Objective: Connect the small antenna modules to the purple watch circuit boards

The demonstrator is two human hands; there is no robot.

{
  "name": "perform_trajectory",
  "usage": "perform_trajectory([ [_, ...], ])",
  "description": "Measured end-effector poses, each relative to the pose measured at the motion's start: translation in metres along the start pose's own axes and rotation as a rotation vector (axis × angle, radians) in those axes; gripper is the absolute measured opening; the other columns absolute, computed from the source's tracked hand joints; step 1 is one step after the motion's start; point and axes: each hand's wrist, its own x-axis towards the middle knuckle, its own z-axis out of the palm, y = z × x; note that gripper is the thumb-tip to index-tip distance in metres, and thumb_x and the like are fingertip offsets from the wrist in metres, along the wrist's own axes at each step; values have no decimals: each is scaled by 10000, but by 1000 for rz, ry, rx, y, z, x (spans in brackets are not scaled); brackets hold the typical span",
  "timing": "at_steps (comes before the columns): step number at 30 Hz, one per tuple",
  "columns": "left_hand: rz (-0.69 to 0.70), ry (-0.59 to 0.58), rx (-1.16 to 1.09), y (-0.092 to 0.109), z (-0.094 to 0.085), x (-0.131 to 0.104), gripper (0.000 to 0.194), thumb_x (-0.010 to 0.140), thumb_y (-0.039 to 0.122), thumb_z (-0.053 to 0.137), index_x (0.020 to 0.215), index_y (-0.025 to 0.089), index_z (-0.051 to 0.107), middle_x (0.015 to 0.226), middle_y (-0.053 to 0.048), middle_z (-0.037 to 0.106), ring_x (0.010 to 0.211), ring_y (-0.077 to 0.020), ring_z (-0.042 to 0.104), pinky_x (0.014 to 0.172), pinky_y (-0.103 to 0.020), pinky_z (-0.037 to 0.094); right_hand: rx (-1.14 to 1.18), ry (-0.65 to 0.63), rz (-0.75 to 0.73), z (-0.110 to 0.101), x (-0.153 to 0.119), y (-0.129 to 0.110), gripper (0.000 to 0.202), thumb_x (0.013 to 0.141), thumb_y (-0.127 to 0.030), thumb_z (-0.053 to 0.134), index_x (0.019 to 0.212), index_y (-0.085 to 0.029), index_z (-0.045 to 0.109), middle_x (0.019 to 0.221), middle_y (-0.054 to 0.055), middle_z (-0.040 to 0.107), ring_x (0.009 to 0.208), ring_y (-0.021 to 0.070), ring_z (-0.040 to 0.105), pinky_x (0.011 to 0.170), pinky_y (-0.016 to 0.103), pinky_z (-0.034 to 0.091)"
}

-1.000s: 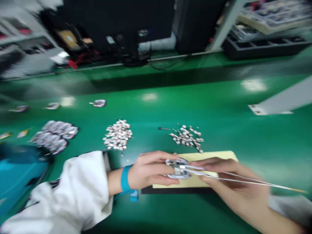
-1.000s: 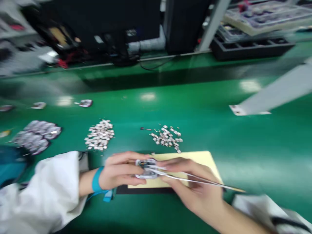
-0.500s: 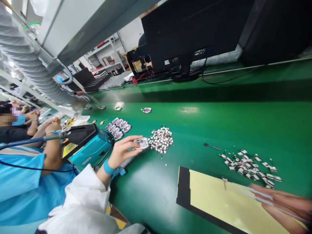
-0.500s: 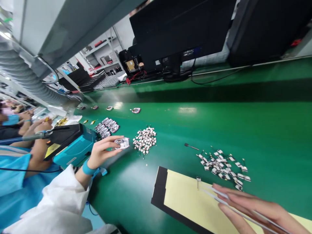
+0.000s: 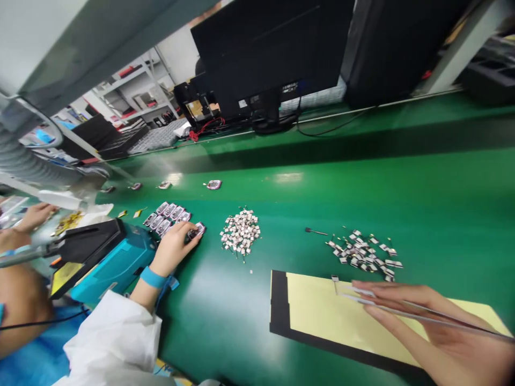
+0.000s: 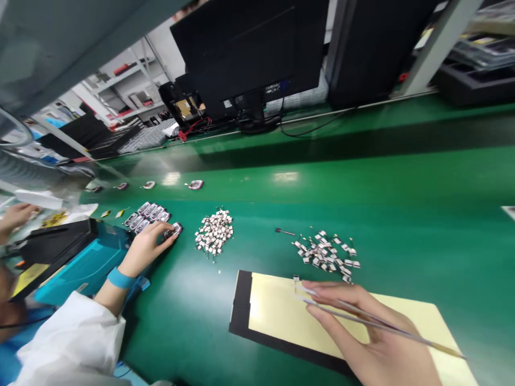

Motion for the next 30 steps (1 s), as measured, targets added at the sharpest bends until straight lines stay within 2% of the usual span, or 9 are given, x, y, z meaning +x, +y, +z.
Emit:
perform_trajectory([
  [2,1,5,30,5,-5,6,280,821,391,452,918,142,538,897,-98,586,874,-247,551,791,-384,447,19,-165,-25,-2,2,-2,155,688,-380,661,774,-252,643,844,12,672,780,182,646,669,201,568],
  [4,20,31,45,16,-11,15,284,826,384,449,937,137,533,912,-101,584,893,-249,543,809,-389,436,52,-259,50,-1,2,-4,157,714,-374,640,784,-234,639,872,24,665,814,188,639,704,230,563],
  [7,172,27,21,48,-19,31,231,853,321,424,957,146,533,948,-80,589,912,-204,542,831,-336,434,135,-290,204,4,1,-9,181,720,-394,626,771,-221,625,879,28,654,875,201,619,755,277,545],
  [10,366,-34,-28,85,-19,53,208,869,261,399,947,152,557,952,-60,604,904,-177,547,817,-300,447,218,-295,280,8,4,-11,223,711,-422,632,768,-208,617,867,37,646,936,216,592,790,305,520],
  [14,381,-94,11,114,-6,85,225,853,213,403,923,137,603,932,-68,630,881,-208,561,800,-332,464,310,-296,294,7,13,-8,279,690,-436,654,767,-173,601,853,68,645,868,216,613,782,329,520],
  [18,401,-179,1,115,10,105,227,810,182,444,944,153,624,958,-56,648,897,-226,580,799,-338,475,403,-249,280,3,18,-4,253,691,-379,678,787,-166,581,849,72,644,817,203,623,761,326,529],
  [22,405,-231,-26,108,18,108,250,803,208,430,945,184,633,929,-38,668,839,-219,612,739,-321,490,400,-168,281,1,18,-4,221,700,-342,681,796,-169,581,862,65,643,814,189,619,762,318,526],
  [25,416,-240,-56,108,17,107,269,800,247,408,930,190,636,903,-39,669,807,-218,614,717,-317,485,436,-83,279,0,18,-5,219,687,-314,695,795,-176,564,866,48,646,814,161,617,767,281,519],
  [30,459,-232,-202,114,7,107,310,806,318,366,910,187,627,864,-36,644,744,-178,594,692,-272,465,443,-58,264,-2,19,-5,197,701,-289,685,805,-182,558,872,33,645,832,135,611,772,245,507],
])
